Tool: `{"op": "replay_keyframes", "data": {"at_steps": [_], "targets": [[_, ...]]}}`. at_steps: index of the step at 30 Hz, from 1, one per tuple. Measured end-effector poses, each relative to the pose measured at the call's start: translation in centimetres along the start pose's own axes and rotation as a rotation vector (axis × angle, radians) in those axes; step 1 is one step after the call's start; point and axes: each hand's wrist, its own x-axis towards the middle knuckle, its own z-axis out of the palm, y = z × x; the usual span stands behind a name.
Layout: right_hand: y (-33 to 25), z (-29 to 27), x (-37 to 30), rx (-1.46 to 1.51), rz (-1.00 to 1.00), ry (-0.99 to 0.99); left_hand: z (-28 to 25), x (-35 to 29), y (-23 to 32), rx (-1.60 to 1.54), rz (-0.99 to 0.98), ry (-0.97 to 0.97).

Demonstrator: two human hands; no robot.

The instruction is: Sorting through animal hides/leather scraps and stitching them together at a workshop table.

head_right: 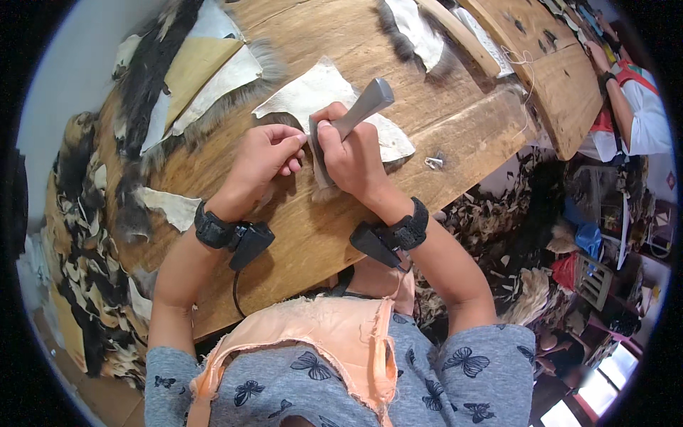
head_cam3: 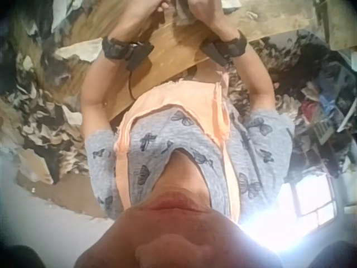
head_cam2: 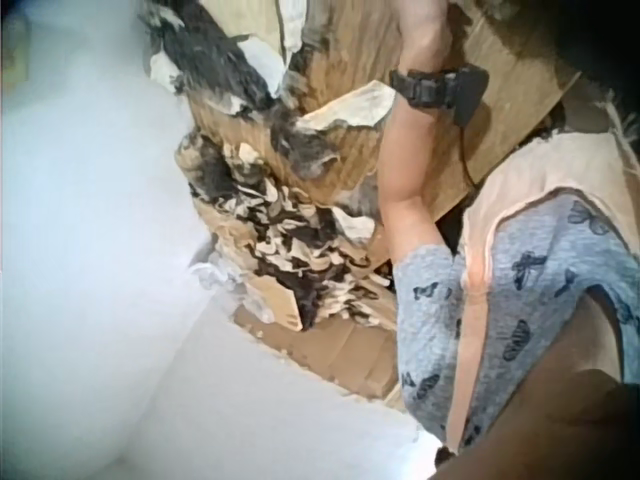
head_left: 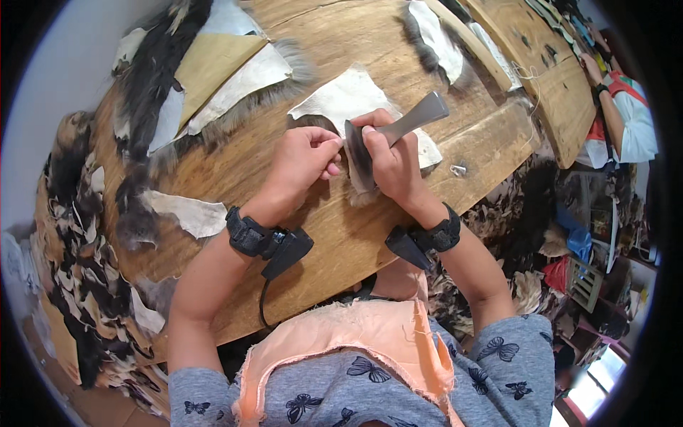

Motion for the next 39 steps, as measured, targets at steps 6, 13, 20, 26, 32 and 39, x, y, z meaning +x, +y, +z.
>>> {"op": "replay_keyframes", "data": {"at_steps": [6, 13, 20, 26, 32, 39], "targets": [[0.8, 0.1, -0.1, 0.028, -0.035, -0.001, 0.8, 0.1, 0.4, 0.037, -0.040, 0.059], [1.2, 0.1, -0.2, 0.003, -0.057, -0.028, 1.0, 0.5, 0.1, 0.344, 0.094, 0.146], [1.0, 0.6, 0.4, -0.018, -0.007, -0.002, 1.2, 0.5, 0.3, 0.404, 0.137, 0.146], [1.0, 0.3, 0.3, -0.025, 0.003, -0.027, 1.1, 0.3, 0.4, 0.352, 0.111, 0.154], [0.7, -0.7, 0.5, 0.080, 0.085, -0.136, 0.8, 0.1, 0.4, 0.167, 0.080, 0.086], [2.0, -1.3, 0.7, 0.215, 0.189, -0.255, 0.1, 0.3, 0.5, 0.031, 0.032, 0.022]]}}
